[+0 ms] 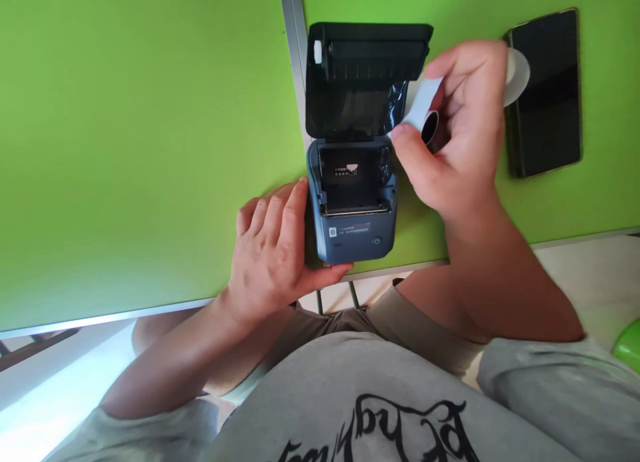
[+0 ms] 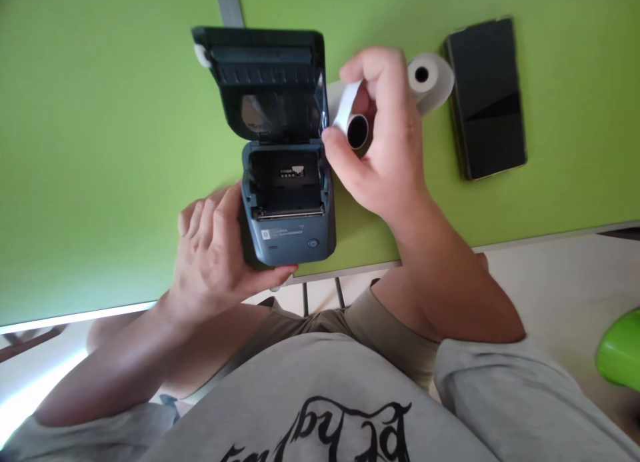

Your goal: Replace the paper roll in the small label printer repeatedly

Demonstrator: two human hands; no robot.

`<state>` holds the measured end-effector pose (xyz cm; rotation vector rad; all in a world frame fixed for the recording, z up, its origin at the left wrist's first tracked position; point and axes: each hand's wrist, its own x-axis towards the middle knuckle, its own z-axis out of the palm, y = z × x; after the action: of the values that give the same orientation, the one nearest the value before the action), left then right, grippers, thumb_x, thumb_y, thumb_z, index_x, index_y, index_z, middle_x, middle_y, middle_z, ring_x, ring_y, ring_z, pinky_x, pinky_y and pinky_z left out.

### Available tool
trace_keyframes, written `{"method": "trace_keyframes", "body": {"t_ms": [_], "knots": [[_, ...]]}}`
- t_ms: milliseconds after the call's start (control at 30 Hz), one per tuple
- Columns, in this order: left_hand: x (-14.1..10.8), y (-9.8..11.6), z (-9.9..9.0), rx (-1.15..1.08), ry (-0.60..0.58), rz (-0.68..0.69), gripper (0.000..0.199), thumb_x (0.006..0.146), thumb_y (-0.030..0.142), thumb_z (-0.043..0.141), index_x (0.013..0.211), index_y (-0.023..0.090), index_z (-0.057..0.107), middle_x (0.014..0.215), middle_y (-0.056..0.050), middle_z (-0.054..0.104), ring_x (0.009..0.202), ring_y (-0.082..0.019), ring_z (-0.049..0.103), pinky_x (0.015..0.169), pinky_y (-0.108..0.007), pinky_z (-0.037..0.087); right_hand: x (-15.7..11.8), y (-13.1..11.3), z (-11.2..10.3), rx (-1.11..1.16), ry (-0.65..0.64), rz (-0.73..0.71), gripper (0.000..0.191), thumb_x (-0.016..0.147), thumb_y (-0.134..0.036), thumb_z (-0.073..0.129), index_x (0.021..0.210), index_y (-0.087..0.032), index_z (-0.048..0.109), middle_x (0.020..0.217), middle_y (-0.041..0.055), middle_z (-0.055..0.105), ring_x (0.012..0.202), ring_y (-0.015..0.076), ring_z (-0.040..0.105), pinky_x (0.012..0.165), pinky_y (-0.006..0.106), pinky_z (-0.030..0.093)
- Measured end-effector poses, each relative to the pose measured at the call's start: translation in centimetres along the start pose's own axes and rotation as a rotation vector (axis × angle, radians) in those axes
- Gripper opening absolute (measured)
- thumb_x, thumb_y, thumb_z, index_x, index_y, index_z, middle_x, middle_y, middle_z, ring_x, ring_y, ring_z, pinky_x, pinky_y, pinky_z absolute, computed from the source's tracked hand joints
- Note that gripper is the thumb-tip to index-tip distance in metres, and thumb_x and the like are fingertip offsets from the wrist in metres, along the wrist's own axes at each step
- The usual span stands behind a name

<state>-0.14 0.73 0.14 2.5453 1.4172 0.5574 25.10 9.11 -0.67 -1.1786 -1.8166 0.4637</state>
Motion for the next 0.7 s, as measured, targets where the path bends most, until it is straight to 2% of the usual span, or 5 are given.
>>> {"method": "trace_keyframes", "body": {"t_ms": [167, 367, 467, 533, 700], "knots": [[0.0, 0.0, -0.1, -0.004, 0.003, 0.011, 0.102, 0.088, 0.086, 0.044, 0.149, 0.005, 0.040, 0.130, -0.022, 0.067, 0.115, -0.035, 0.066, 0.098, -0.044, 0.043, 0.3, -0.6, 0.2, 0.085, 0.063, -0.061, 0.039, 0.089, -0.039, 0.071, 0.123, -0.032, 0.053, 0.096, -0.0042, 0.043, 0.076, 0.0056, 0.047, 0.068, 0.026, 0.043], [-0.1, 0.0, 0.1, -0.004, 0.011, 0.000, 0.104, 0.087, 0.087, 0.045, 0.150, 0.005, 0.040, 0.127, -0.022, 0.067, 0.111, -0.036, 0.066, 0.098, -0.045, 0.043, 0.4, -0.6, 0.2, 0.138, 0.093, -0.064, 0.044, 0.087, -0.041, 0.073, 0.126, -0.039, 0.053, 0.104, -0.0025, 0.045, 0.088, 0.0093, 0.053, 0.065, 0.024, 0.048], [-0.1, 0.1, 0.1, -0.004, 0.012, -0.005, 0.105, 0.086, 0.087, 0.047, 0.150, 0.005, 0.039, 0.126, -0.022, 0.067, 0.109, -0.036, 0.065, 0.098, -0.045, 0.043, 0.5, -1.0, 0.2, 0.165, 0.116, -0.012, 0.033, 0.089, -0.040, 0.072, 0.117, -0.036, 0.054, 0.110, -0.0010, 0.046, 0.098, 0.0126, 0.053, 0.070, 0.026, 0.054], [-0.1, 0.1, 0.2, -0.012, 0.010, -0.009, 0.105, 0.085, 0.087, 0.050, 0.152, 0.007, 0.038, 0.126, -0.021, 0.067, 0.110, -0.036, 0.065, 0.098, -0.045, 0.043, 0.6, -1.3, 0.3, 0.195, 0.133, 0.021, 0.026, 0.088, -0.034, 0.073, 0.104, -0.032, 0.053, 0.106, -0.0003, 0.045, 0.096, 0.0129, 0.051, 0.072, 0.026, 0.054], [-0.1, 0.0, 0.1, -0.032, 0.010, -0.016, 0.106, 0.084, 0.086, 0.051, 0.153, 0.007, 0.037, 0.128, -0.022, 0.067, 0.113, -0.037, 0.065, 0.099, -0.045, 0.042, 0.5, -1.2, 0.6, 0.263, 0.079, 0.071, 0.033, 0.075, -0.012, 0.069, 0.085, -0.025, 0.041, 0.086, -0.0011, 0.035, 0.069, 0.0101, 0.034, 0.055, 0.024, 0.032]]}}
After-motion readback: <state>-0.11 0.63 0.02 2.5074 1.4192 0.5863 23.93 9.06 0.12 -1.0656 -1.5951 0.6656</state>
